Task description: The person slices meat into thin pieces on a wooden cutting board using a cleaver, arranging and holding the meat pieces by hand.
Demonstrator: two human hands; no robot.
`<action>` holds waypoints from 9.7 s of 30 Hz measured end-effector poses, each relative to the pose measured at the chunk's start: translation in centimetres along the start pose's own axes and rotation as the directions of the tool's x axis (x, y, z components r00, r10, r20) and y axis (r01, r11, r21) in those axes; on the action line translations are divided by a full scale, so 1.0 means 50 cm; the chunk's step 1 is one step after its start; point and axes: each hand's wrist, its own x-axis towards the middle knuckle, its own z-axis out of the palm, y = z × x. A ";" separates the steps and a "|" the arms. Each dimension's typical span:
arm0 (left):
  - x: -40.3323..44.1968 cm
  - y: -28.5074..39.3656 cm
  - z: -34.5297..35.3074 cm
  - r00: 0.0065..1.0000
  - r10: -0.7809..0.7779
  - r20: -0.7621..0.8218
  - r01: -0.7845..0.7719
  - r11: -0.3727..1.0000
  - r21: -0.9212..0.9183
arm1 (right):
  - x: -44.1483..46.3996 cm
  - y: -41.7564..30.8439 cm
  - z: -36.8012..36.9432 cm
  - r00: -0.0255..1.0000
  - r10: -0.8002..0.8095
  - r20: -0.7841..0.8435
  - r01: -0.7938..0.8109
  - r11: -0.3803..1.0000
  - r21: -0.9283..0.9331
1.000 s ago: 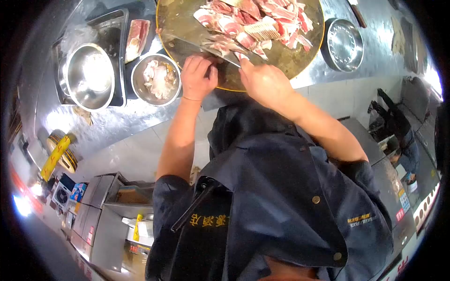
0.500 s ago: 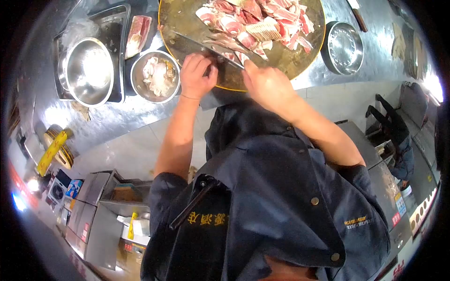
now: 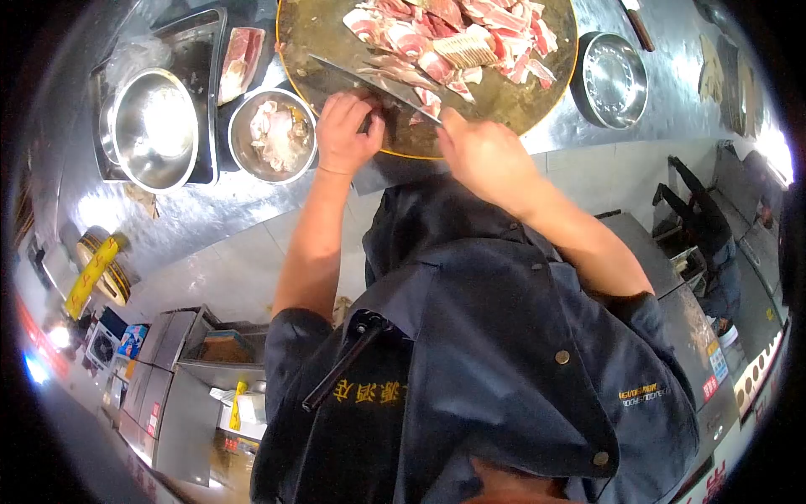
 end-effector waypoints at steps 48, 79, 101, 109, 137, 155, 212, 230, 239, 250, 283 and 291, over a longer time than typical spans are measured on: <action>0.214 0.112 -0.050 0.931 -0.052 0.361 -0.033 0.974 0.224 | -0.081 0.122 -0.106 0.957 -0.240 -0.164 0.208 0.960 -0.189; 0.449 0.188 0.091 0.396 0.036 0.918 0.010 0.999 -0.044 | -0.173 0.224 -0.067 0.974 -0.223 -0.038 0.224 0.973 0.044; 0.488 0.190 0.060 0.472 -0.282 0.835 0.852 -0.096 -0.514 | -0.149 0.277 -0.088 0.973 -0.214 -0.086 0.219 0.974 0.061; 0.482 0.162 0.067 0.530 -0.498 0.686 0.840 0.197 -0.506 | -0.139 0.284 -0.085 0.976 -0.218 -0.028 0.219 0.971 0.090; 0.488 0.089 0.124 0.625 -0.498 0.601 0.766 0.242 -0.595 | -0.145 0.275 -0.089 0.985 -0.170 0.026 0.166 0.981 0.104; 0.470 0.027 0.111 0.753 -0.534 0.384 0.653 0.681 -0.333 | -0.125 0.278 -0.099 0.981 -0.187 0.052 0.181 0.978 0.099; 0.451 0.046 0.035 0.740 -0.256 0.622 0.119 0.960 0.253 | -0.113 0.236 -0.152 0.978 -0.165 0.130 0.164 0.986 0.019; 0.442 0.021 -0.059 0.712 -0.366 0.599 0.656 0.045 -0.753 | 0.004 0.189 -0.095 0.988 -0.105 -0.114 0.107 0.994 0.018; 0.409 -0.042 -0.143 0.775 -0.181 0.606 0.544 -0.298 -0.784 | 0.027 0.189 -0.119 0.904 -0.155 -0.399 0.089 0.980 -0.180; 0.221 0.128 -0.156 0.841 -0.517 0.157 0.523 0.852 0.006 | 0.019 0.139 -0.061 0.969 0.040 -0.244 -0.017 0.995 0.096; 0.037 0.016 0.030 0.999 0.039 -0.006 -0.037 0.978 0.204 | -0.047 0.021 -0.126 0.995 0.027 0.096 -0.029 0.999 0.014; 0.036 0.019 0.032 1.000 -0.003 -0.002 0.003 0.970 0.244 | -0.018 0.022 -0.133 0.993 0.013 0.114 -0.015 1.000 0.019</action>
